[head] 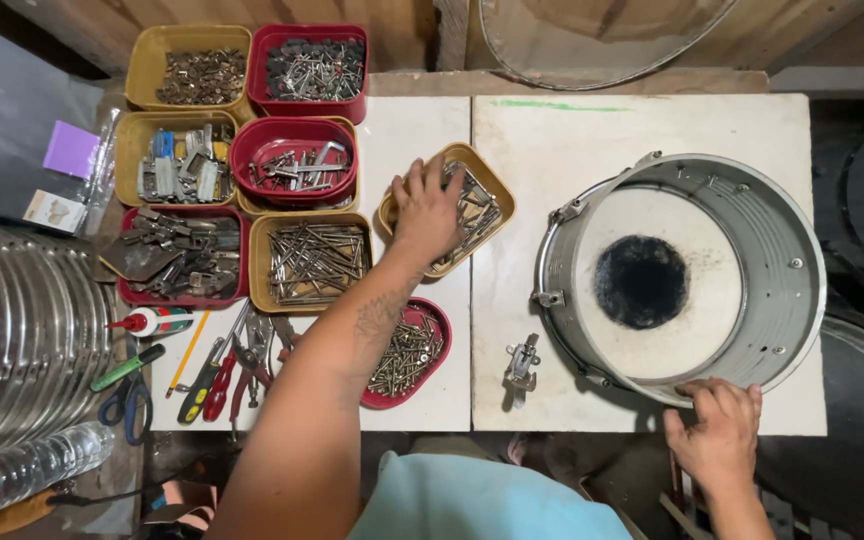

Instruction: The person sorts through various containers of screws, bolts, and other hardware on a workbench. They pick up and examine small metal pieces, moving them between different bins and occasionally handling a metal bucket.

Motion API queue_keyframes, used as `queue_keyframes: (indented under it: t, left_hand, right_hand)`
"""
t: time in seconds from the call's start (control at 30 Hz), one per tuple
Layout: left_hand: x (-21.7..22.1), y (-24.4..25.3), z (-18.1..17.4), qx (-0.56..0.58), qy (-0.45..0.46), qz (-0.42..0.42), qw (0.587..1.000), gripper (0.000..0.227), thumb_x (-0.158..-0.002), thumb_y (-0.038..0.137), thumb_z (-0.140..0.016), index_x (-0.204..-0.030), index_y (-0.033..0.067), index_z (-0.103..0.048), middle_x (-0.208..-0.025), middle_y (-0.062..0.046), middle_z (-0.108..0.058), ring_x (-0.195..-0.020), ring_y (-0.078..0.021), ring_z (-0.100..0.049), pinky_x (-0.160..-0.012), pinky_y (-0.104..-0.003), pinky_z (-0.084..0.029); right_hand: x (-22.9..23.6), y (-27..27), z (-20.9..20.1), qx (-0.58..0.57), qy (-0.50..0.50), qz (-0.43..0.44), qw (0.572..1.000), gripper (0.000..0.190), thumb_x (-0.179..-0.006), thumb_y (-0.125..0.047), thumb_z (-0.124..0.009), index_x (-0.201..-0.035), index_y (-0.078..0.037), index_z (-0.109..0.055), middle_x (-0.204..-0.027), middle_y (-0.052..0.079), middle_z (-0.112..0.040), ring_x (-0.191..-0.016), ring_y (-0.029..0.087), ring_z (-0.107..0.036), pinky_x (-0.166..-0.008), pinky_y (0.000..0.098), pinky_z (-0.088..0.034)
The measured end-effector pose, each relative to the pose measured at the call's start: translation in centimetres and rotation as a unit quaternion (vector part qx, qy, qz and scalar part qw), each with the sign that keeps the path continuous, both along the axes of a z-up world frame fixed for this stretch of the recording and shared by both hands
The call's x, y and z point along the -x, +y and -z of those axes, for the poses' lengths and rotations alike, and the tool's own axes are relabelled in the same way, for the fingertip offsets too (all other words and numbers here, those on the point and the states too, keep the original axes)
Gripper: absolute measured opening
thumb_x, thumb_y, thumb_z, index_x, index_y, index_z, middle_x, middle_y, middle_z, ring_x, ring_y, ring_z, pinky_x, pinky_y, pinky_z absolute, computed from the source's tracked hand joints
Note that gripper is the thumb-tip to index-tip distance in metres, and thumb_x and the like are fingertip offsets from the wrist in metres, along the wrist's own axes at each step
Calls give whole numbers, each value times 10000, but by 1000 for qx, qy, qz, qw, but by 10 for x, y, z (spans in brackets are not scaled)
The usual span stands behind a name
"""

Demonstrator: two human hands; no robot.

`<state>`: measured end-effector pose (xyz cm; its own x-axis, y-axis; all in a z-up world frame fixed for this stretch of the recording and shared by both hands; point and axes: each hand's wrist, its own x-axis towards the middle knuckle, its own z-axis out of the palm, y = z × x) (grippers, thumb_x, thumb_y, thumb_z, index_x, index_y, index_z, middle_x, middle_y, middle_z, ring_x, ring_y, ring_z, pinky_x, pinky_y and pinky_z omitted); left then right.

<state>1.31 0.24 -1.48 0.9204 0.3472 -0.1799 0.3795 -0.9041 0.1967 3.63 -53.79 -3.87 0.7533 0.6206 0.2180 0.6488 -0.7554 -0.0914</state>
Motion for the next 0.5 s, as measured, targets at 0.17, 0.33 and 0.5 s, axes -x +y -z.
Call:
queue_keyframes:
  t: [0.17, 0.33, 0.5]
  left_hand:
    - [2, 2, -35, -1, 87, -34, 996, 1314, -700, 728, -824, -1633, 159, -95, -1660, -248, -54, -1495, -490, -156, -1143, -710, -195]
    - [-3, -3, -17, -72, 109, -67, 989, 1390, -597, 856, -825, -1628, 179, -185, -1648, -195, -170, -1340, -364, -384, -968, -545, -443]
    - [-16, 2, 19, -57, 33, -208, 976, 1186, -701, 720, -820, -1597, 175, -267, -1570, -255, -263, -1376, -433, -355, -966, -613, -441]
  right_hand:
    - [-1, 3, -4, 11, -9, -2, 1000, 347, -699, -255, -746, -1030, -154, -761, -1000, 74, -670, -1193, 330, -640, -1308, 587, -362]
    - [2, 2, -5, 24, 11, 13, 1000, 344, -712, -274, -733, -1041, -176, -756, -1051, 45, -691, -1198, 316, -639, -1352, 587, -324]
    - [-2, 3, -4, 29, -2, 10, 1000, 346, -686, -267, -751, -1022, -187, -746, -1051, 36, -694, -1158, 315, -647, -1323, 577, -357]
